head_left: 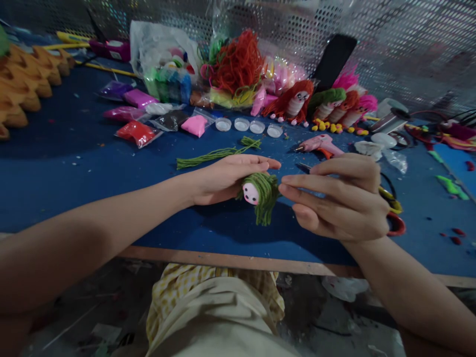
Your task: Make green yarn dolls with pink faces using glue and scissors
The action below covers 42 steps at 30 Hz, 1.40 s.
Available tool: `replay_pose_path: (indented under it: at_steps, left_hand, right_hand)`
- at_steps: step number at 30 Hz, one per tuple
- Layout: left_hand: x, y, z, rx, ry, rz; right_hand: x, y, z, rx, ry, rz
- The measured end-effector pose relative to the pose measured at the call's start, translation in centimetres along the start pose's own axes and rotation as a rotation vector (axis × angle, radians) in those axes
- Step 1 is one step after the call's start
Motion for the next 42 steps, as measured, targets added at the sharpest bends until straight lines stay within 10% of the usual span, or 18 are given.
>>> replay_pose_path:
  at_steps: [20,25,30,42]
  left_hand:
    - [0.1,-0.1,-0.1,-0.002,-0.018,0.015]
    - [0.1,0.1,-0.1,-0.012,-0.016,0.013]
    - [0.1,0.3,-0.2,0.017,-0.018,0.011]
    - [0.1,-0.3,-0.8,0.010,-0.077,0.016]
  right_hand:
    - [-0.4,-1.0,-0.2,-0.023,0.052,0.136]
    - [-0.8,-0.2,-0.2,-0.057,0.094,-0.032]
    - [-0.2,0.3,-2.2,-0.071,-0.138,-0.251]
    - [0.5,-0.4,-3.9,-0.133,-0.186,-0.331]
Point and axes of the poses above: each hand's wrist, its own x-axis away from the middle knuckle, its own z-axis out of the back of the hand, y = z × x, the point moved 7 cm from there along -x, towards the middle knuckle, and after that the axes turned 13 degrees about y, right-handed, at the moved point
